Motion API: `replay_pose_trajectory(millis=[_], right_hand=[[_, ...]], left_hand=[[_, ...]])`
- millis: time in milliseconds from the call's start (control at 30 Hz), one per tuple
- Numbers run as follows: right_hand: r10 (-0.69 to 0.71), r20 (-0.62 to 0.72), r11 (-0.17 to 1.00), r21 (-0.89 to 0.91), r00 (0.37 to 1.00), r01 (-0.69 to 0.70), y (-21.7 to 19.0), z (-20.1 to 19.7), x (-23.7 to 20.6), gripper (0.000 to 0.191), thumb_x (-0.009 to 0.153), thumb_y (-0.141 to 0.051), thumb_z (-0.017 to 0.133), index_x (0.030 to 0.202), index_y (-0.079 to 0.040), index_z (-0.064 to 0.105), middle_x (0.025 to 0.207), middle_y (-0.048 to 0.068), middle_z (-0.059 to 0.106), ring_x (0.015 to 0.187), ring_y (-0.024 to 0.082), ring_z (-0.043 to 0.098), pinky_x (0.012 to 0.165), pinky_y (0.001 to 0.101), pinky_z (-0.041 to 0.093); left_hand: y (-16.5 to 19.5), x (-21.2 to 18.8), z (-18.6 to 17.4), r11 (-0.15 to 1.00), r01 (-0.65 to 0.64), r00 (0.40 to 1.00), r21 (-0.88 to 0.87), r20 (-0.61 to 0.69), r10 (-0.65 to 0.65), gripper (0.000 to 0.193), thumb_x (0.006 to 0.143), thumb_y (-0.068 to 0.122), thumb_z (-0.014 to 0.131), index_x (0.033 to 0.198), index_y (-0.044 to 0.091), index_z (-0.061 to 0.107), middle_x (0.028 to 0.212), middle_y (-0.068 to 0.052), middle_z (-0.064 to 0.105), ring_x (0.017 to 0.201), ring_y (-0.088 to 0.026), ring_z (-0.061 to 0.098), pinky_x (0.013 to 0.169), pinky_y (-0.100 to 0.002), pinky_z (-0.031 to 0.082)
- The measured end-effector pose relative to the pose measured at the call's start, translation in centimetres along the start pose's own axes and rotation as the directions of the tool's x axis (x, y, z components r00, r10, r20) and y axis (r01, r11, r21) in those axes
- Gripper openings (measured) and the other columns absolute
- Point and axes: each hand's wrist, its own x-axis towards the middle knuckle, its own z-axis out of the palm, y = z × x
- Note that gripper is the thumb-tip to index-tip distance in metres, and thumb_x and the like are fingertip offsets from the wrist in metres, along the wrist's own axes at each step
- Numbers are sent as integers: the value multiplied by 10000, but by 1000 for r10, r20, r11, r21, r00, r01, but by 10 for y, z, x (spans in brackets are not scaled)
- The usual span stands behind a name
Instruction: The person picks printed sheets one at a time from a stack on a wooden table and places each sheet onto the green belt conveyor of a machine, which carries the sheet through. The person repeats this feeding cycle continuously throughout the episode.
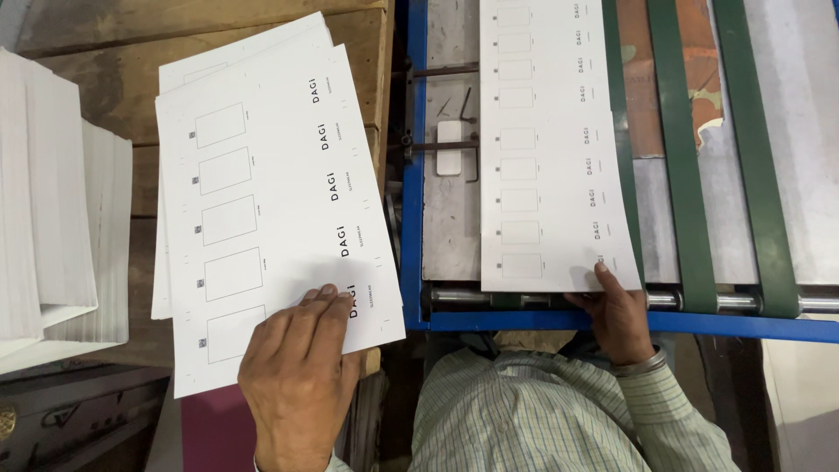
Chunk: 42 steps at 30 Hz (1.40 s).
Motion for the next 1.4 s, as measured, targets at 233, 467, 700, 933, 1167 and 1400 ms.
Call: replay_pose_trajectory(millis=[233, 467, 700, 933, 1167, 1400], right_hand=[[145, 105, 987, -85, 984, -136, -3, -2, -20, 425, 1032, -253, 501, 1350, 27, 539, 1209, 184, 679, 1085, 302, 682, 900, 434, 583], [69, 611, 995, 15, 789, -100, -34, 55, -71, 517, 1029, -228, 528, 1459, 51, 460, 1367, 204, 616, 1193, 331, 648, 967, 472, 602], [122, 523, 927, 244, 844, -285, -52, 111, -114, 531, 983, -192, 527, 1463, 14, 429, 1353, 181, 620, 1185, 304, 645, 920, 454, 590], [-139, 41, 984, 115, 989, 134, -54, 64, -48, 344, 1011, -51, 599, 1326, 82, 561, 1236, 156, 663, 1071, 245, 648, 874, 368, 538], [-229, -138, 970, 53, 964, 238, -5, -22, -19, 268, 976, -51, 610, 1237, 13, 607, 1193, 77, 686, 1034, 165, 691, 851, 288, 601], [-155, -145, 988, -38, 977, 151, 46, -47, -33, 264, 1015, -122, 633, 1233, 26, 626, 1102, 79, 692, 921, 133, 662, 732, 275, 552]], left_hand=[[-26, -2, -6, 993, -83, 994, -80, 68, 88, 381, 802, 231, 814, 1151, 97, 738, 1138, -75, 765, 1060, -215, 718, 909, -384, 596], [20, 8, -6, 988, -106, 994, -113, -12, 105, 446, 817, 82, 615, 1242, -28, 691, 1243, -172, 711, 1154, -305, 668, 986, -467, 534], [105, -6, 24, 901, -291, 934, -323, 106, 340, 570, 868, 407, 653, 1213, -46, 665, 1302, -222, 652, 1300, -387, 570, 1116, -606, 350], [42, 16, -18, 993, -114, 992, 8, 60, 113, 487, 871, 285, 719, 1242, -27, 673, 1320, -214, 674, 1289, -345, 599, 1111, -539, 417], [18, 12, -4, 997, -74, 997, 18, 39, 73, 402, 803, 121, 785, 1192, 37, 726, 1200, -145, 737, 1163, -287, 694, 972, -423, 561], [13, 12, 2, 999, -31, 999, 7, 9, 31, 351, 790, 78, 802, 1138, 91, 755, 1150, -73, 756, 1119, -249, 713, 939, -398, 583]])
